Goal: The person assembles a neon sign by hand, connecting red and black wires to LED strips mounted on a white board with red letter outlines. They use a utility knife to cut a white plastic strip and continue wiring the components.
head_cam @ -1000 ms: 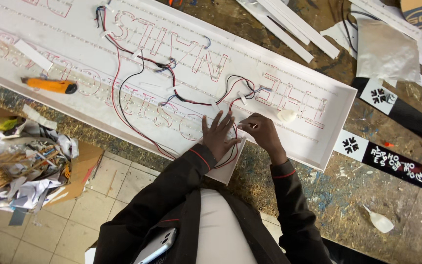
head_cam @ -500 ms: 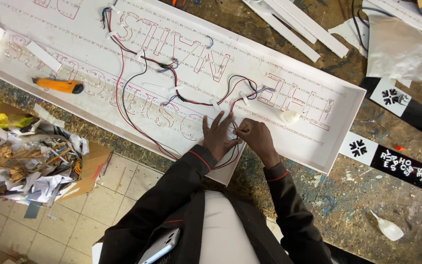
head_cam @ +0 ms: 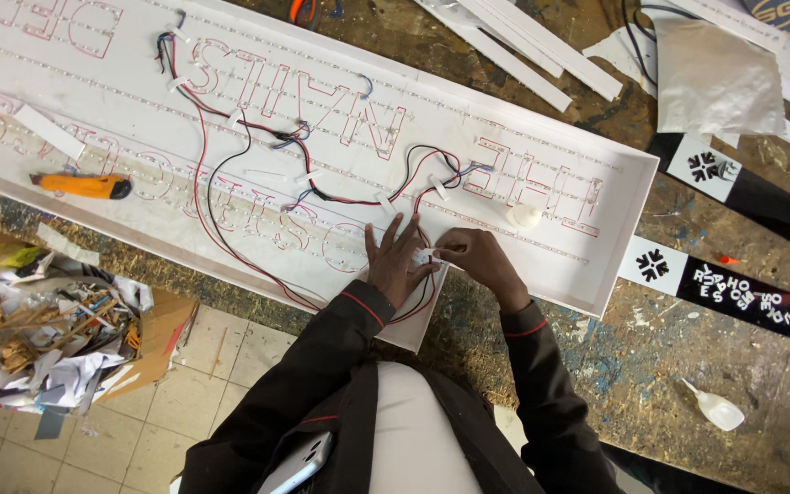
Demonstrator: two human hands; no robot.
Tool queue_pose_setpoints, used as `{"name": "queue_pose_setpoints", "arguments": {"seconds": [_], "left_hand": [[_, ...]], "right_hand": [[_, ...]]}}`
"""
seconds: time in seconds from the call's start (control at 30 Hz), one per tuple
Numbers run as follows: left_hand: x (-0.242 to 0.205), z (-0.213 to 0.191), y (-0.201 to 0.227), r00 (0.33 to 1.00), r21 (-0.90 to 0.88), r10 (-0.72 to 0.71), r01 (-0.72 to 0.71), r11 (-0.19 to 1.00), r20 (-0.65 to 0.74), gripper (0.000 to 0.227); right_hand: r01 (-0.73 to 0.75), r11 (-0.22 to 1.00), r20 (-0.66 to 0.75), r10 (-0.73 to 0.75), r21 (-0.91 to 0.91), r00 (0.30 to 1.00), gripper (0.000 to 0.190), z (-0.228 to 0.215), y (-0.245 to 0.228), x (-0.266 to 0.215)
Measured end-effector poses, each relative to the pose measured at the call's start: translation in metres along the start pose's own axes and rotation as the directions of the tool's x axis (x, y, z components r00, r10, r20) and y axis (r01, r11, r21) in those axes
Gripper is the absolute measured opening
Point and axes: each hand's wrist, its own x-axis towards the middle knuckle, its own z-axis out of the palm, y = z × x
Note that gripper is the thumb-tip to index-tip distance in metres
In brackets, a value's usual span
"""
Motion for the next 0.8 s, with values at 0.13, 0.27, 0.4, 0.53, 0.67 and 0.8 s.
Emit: {"name": "queue_pose_setpoints", "arguments": {"seconds": [0.13, 0.27, 0.4, 0.53, 0.67, 0.8], "left_hand": [[0.002, -0.001, 0.000, 0.997, -0.005, -0.051, 0.051, 0.999, 0.051, 0.056], [0.003, 0.002, -0.001, 0.996, 0.039, -0.053, 0.051, 0.998, 0.070, 0.060], [0.004, -0.001, 0.003, 0.994, 0.077, -0.078, 0.071, 0.994, 0.081, 0.066], [0.003, 0.000, -0.002, 0.996, 0.007, -0.051, 0.050, 0.999, 0.069, 0.057], [-0.001, 0.005, -0.003, 0.999, 0.040, -0.027, 0.026, 0.999, 0.030, 0.046], [0.002, 0.003, 0.000, 0.999, 0.025, -0.039, 0.039, 0.999, -0.002, 0.028]], "right_hand": [[-0.012, 0.999, -0.086, 0.015, 0.030, 0.996, 0.030, 0.013, 0.012, 0.008], [-0.059, 0.997, -0.155, 0.066, 0.047, 0.986, 0.033, 0.024, 0.024, 0.015], [-0.063, 0.998, -0.171, 0.064, 0.011, 0.983, 0.029, 0.030, 0.028, 0.022], [-0.075, 0.997, -0.155, 0.076, 0.008, 0.985, 0.027, 0.023, 0.025, 0.023], [-0.103, 0.995, -0.158, 0.103, 0.006, 0.982, 0.026, 0.018, 0.030, 0.024], [-0.096, 0.994, -0.159, 0.102, 0.048, 0.982, 0.022, 0.012, 0.019, 0.019]]}}
